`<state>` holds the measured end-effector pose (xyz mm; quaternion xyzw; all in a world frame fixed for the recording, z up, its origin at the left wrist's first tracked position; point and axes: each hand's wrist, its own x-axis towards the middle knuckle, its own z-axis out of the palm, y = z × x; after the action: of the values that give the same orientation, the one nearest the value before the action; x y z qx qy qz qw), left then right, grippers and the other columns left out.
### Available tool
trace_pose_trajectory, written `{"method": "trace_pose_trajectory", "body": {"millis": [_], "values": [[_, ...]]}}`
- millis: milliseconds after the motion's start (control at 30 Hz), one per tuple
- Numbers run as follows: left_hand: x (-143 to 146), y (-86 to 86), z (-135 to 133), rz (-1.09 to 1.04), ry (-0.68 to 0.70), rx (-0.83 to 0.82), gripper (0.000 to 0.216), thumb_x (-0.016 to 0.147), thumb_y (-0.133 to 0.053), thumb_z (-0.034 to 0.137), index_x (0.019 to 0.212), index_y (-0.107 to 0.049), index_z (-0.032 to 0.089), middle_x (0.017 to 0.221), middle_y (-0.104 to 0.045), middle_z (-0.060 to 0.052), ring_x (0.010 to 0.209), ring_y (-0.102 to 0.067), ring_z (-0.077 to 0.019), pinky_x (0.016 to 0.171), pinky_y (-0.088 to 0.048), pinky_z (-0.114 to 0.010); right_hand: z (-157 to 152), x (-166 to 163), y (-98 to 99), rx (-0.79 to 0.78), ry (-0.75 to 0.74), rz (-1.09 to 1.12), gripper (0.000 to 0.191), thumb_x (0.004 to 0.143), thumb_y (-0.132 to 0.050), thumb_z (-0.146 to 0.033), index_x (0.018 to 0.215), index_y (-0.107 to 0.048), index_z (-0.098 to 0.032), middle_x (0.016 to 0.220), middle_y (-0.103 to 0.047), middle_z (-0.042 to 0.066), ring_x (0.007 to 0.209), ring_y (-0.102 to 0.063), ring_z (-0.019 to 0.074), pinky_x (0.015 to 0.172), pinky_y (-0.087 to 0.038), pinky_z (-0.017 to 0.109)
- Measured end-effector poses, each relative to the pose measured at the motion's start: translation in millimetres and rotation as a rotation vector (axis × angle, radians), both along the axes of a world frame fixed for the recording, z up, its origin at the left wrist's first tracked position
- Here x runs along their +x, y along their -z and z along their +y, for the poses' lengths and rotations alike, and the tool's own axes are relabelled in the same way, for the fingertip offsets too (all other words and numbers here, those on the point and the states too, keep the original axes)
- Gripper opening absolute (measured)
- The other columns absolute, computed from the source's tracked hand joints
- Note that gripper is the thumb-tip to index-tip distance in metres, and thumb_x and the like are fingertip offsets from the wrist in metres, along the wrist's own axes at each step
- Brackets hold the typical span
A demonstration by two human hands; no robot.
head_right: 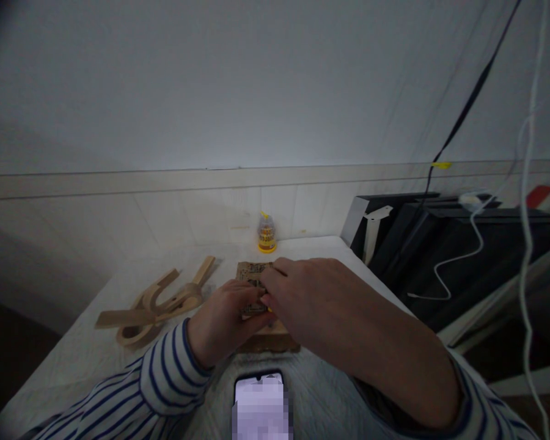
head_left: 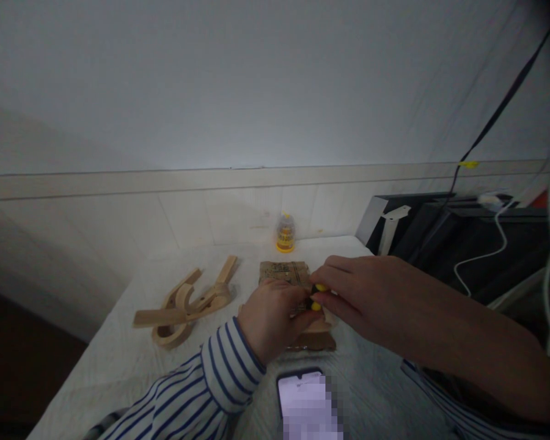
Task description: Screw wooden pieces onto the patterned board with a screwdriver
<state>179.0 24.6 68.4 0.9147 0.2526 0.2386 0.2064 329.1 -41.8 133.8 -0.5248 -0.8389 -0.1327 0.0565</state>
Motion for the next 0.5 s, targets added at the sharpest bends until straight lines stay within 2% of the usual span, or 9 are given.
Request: {"method": "trace_pose_trajectory", "body": {"millis": [233,500], "values": [[-1.3,-0.6,2.0,0.005,0.068,-0.002,0.013,0.082,-0.055,0.024,0.077,-0.064,0.017,0.073,-0.066,-0.007,0.072,-0.061,-0.0234,0.07,-0.046,-0.036,-2.3,3.3,-1.3,0.005,-0.07,0.043,0.011,0.077,-0.057,-0.014,0.087,-0.056,-0.02,0.078,-0.063,-0.002,0.065,-0.058,0.0134,0.054,-0.039,0.026],[-0.8,0.3,3.4,0.028,0.077,0.041,0.008,0.08,-0.057,0.021,0.076,-0.063,0.017,0.072,-0.065,-0.004,0.071,-0.06,-0.0202,0.07,-0.045,-0.032,-4.7,4.0,-1.2,-0.035,-0.032,0.066,0.013,0.076,-0.058,-0.01,0.084,-0.057,-0.021,0.078,-0.064,-0.002,0.066,-0.06,0.0154,0.058,-0.042,0.028]]}}
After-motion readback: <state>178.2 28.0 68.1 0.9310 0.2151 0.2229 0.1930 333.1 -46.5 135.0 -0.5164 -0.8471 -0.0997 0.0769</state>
